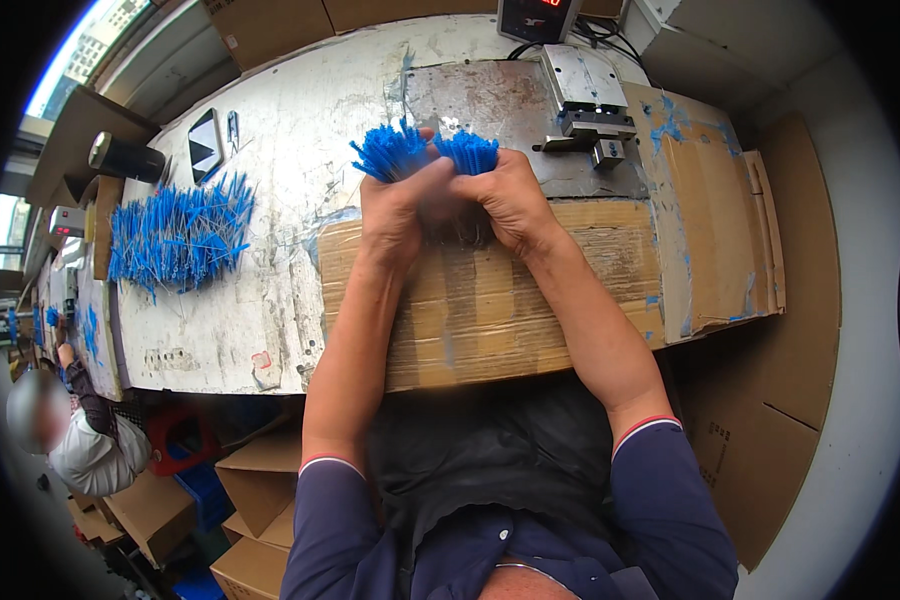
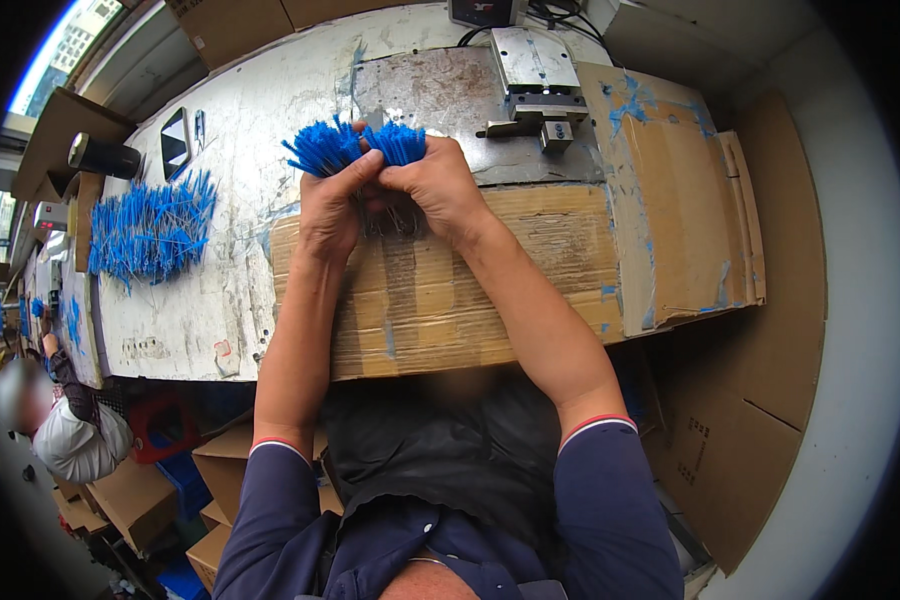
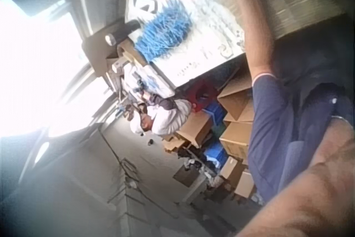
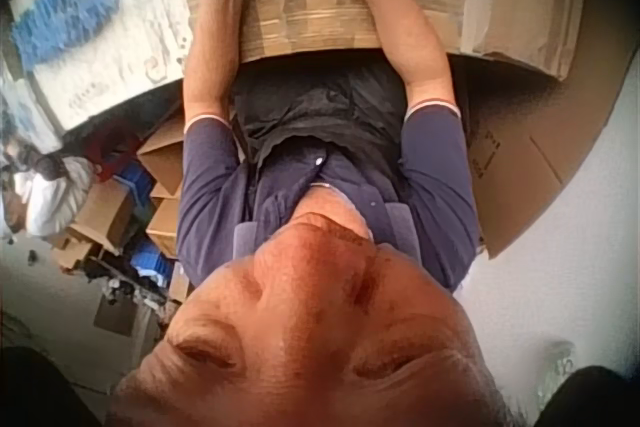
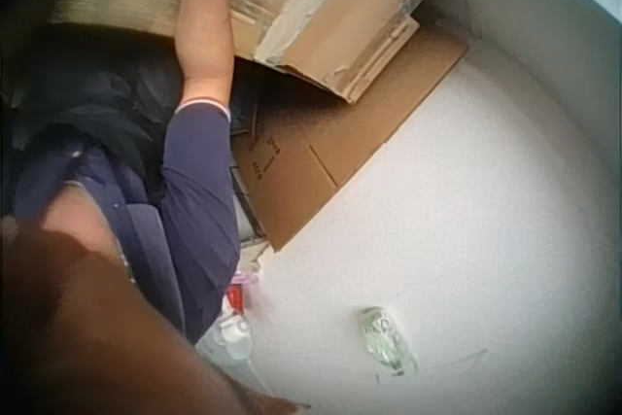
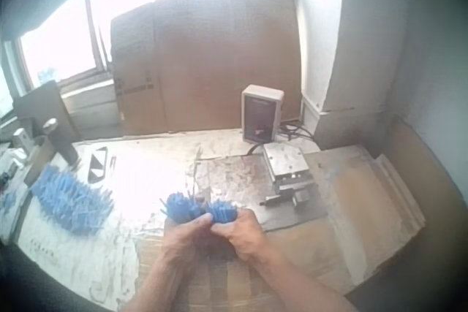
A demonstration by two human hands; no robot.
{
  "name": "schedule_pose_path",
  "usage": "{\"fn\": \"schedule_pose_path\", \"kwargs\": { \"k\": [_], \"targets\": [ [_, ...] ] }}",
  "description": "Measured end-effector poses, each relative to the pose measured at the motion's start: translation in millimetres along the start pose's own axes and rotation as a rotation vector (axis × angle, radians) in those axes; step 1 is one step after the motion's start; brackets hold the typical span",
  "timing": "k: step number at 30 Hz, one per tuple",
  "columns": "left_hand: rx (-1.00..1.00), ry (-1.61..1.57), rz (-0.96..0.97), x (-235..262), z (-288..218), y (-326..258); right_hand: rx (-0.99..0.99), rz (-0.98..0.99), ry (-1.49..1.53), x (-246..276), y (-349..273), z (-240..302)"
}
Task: The person is sorting and organizing blue plastic components on a workbench.
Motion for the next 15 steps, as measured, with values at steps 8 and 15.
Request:
{"fn": "schedule_pose_path", "kwargs": {
  "k": [8,15],
  "targets": [
    [0.013,-0.144,-0.030,10,0,6,0.007,0.032,0.200,-3,1,0],
    [-0.014,-0.059,0.025,-4,-7,-2,0.031,-0.017,0.093,2,3,-3]
  ]
}}
Point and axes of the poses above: each hand's wrist, its own y-axis towards the middle knuckle, its own x-axis out of the back of the hand, z = x × y, the point moved 4 cm from there along y, towards the middle knuckle, and after that the axes turned 2 degrees about -y, right-handed, at the moved point
